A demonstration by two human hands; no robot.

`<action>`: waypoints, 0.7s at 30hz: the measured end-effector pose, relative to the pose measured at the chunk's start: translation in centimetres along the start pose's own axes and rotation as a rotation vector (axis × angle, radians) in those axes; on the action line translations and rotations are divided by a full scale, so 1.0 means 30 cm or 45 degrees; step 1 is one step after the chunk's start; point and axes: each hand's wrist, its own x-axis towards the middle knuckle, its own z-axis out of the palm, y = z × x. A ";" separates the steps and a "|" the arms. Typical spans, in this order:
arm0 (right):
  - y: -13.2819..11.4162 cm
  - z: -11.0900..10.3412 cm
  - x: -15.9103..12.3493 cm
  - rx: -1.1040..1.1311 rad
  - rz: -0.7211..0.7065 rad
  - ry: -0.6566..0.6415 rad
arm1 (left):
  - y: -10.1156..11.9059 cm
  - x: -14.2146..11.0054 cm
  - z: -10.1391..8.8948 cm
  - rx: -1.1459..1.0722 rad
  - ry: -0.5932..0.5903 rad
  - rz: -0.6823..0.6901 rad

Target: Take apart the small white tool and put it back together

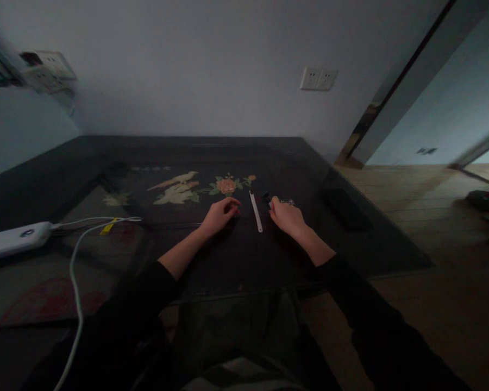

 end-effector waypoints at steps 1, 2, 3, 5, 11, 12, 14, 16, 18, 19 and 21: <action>-0.001 0.000 0.001 -0.009 0.002 -0.004 | -0.001 0.000 0.000 0.005 -0.004 0.000; -0.001 0.000 0.002 -0.016 0.002 -0.003 | -0.001 0.000 0.000 0.008 -0.007 0.002; -0.001 0.002 0.003 -0.023 0.001 -0.001 | -0.001 0.000 0.000 0.009 -0.009 0.005; -0.001 0.009 0.006 -0.035 0.006 0.006 | -0.001 -0.001 -0.001 0.010 -0.007 0.013; -0.010 0.021 0.008 -0.032 0.033 0.023 | 0.008 -0.002 -0.002 -0.005 -0.014 0.023; -0.010 0.020 0.007 -0.030 0.041 0.022 | 0.009 -0.002 -0.002 -0.004 -0.014 0.025; -0.007 0.017 0.005 -0.021 0.050 0.028 | 0.009 -0.002 -0.002 0.002 -0.008 0.023; 0.001 0.009 0.002 0.006 0.064 0.067 | 0.007 -0.001 -0.002 -0.004 -0.004 0.011; 0.007 -0.001 0.003 0.097 0.081 0.163 | 0.006 0.001 -0.003 -0.041 0.005 -0.007; 0.006 -0.006 0.004 0.188 0.068 0.233 | 0.008 0.002 -0.003 -0.073 0.017 -0.015; -0.013 -0.015 0.011 0.472 -0.040 0.394 | 0.024 0.000 -0.006 -0.197 0.065 -0.028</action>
